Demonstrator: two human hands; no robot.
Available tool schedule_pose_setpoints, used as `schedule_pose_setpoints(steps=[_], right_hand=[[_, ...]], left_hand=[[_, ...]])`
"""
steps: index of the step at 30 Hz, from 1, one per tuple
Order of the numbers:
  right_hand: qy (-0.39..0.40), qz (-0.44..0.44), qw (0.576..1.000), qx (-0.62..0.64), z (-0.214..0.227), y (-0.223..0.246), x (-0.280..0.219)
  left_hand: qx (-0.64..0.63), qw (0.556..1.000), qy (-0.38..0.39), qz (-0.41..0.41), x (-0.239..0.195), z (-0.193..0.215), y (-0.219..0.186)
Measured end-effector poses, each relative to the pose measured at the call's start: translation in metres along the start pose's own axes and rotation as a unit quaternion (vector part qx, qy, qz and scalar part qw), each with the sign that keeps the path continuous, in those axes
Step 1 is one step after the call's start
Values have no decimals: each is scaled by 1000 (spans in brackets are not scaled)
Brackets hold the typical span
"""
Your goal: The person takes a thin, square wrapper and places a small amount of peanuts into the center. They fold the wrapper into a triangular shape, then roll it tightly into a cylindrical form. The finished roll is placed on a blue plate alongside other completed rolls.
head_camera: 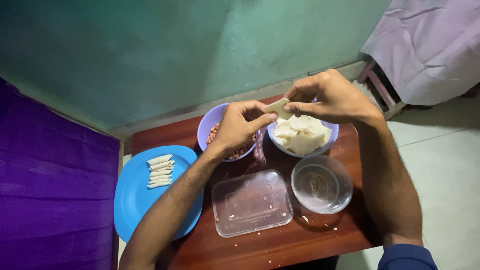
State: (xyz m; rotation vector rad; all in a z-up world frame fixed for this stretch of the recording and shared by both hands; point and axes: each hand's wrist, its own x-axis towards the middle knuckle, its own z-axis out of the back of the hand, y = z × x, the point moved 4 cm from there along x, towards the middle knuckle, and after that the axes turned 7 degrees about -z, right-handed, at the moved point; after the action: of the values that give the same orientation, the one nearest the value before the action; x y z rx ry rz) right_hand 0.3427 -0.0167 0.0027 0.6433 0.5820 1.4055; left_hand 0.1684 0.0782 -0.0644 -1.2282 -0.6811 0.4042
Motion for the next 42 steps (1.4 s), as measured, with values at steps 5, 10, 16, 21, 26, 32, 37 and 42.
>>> schedule_pose_setpoints(steps=[5, 10, 16, 21, 26, 32, 37, 42], right_hand=[[-15, 40, 999, 8, 2, 12, -4], [-6, 38, 999, -1, 10, 16, -9], [72, -146, 978, -131, 7, -29, -2], [118, -212, 927, -285, -33, -109, 26], [119, -224, 925, -283, -46, -107, 31], [141, -218, 931, -256, -36, -61, 25], [176, -200, 943, -198, -22, -19, 13], [133, -196, 957, -168, -11, -48, 16]], left_hand=[[117, 987, -33, -108, 0, 9, -27], [160, 979, -35, -123, 1, 3, -26], [213, 970, -9, -119, 2, -12, 12], [351, 925, 75, -125, 3, -27, 14], [376, 911, 66, -156, 10, -31, 27], [381, 901, 87, -189, 8, -39, 33], [422, 870, 120, -227, 9, -55, 40], [541, 793, 133, -248, 14, -84, 48]])
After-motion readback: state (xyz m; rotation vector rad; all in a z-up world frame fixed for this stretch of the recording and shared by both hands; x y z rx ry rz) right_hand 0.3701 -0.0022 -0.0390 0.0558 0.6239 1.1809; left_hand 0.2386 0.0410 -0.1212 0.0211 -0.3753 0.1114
